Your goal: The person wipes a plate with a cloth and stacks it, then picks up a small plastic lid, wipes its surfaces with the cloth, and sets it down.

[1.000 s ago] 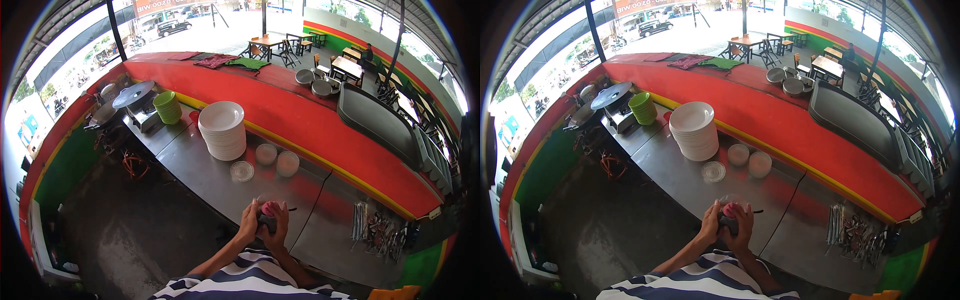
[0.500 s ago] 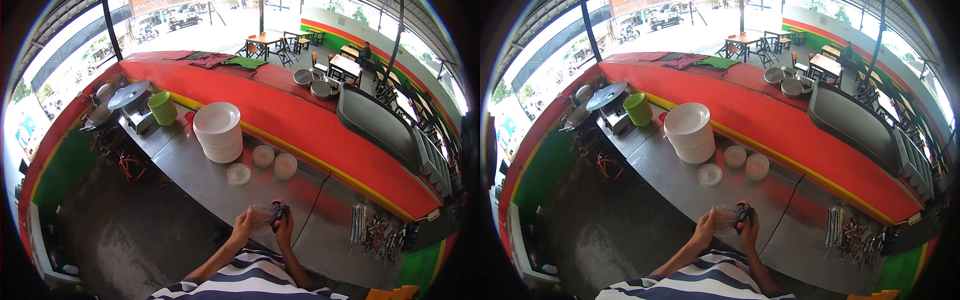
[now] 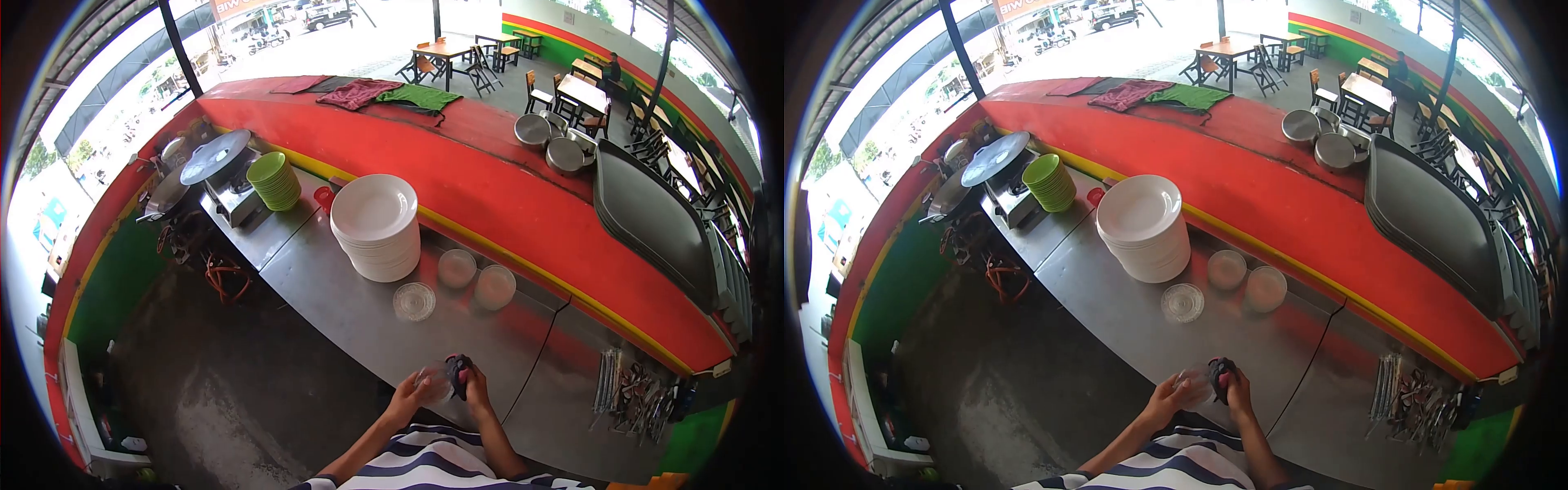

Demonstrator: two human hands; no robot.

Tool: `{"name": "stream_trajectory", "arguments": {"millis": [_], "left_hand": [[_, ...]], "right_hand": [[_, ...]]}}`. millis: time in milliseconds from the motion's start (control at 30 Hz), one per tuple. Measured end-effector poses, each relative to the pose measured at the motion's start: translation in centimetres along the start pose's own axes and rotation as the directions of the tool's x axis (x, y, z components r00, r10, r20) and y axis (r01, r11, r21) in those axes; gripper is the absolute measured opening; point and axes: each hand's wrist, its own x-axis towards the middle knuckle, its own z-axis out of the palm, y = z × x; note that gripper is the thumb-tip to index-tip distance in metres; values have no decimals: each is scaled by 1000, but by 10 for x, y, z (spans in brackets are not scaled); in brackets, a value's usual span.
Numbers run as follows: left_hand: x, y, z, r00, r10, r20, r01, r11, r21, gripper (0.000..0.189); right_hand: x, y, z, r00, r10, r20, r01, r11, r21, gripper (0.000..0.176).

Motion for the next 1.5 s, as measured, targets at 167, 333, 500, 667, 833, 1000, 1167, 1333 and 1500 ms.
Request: {"name": "stream_trajectory", "arguments": {"millis": [167, 333, 500, 667, 833, 1000, 1167, 1333, 1500], "left_hand": [[43, 33, -28, 991, 131, -4, -120, 919, 375, 37], [85, 79, -47, 971, 174, 166, -239, 606, 759, 37], [125, 107, -62, 944, 168, 284, -327, 374, 868, 44], [171, 100, -89, 860, 256, 441, -451, -23, 892, 55], [210, 94, -115, 847, 150, 510, -467, -249, 848, 58], [226, 87, -125, 812, 105, 575, -530, -280, 800, 63], [230, 83, -127, 787, 43, 616, -582, -282, 763, 68], [236, 82, -135, 802, -14, 597, -566, -334, 753, 69], [246, 82, -142, 797, -6, 604, -565, -358, 743, 63]], "right_hand": [[49, 5, 24, 1000, 8, -10, -7, 993, 121, 38], [85, -31, 57, 993, 112, -25, -98, 943, 317, 34], [119, -40, 77, 990, 139, -22, -113, 878, 465, 36], [141, -42, 101, 965, 230, -128, -122, 821, 557, 33], [163, -17, 104, 955, 234, -182, -104, 838, 535, 33], [164, 2, 108, 919, 221, -325, -17, 848, 529, 32], [160, 35, 105, 818, 107, -565, 51, 965, 257, 28], [145, 38, 105, 636, -312, -705, 111, 942, -317, 30], [141, 49, 99, 537, -595, -599, 4, 711, -703, 42]]}}
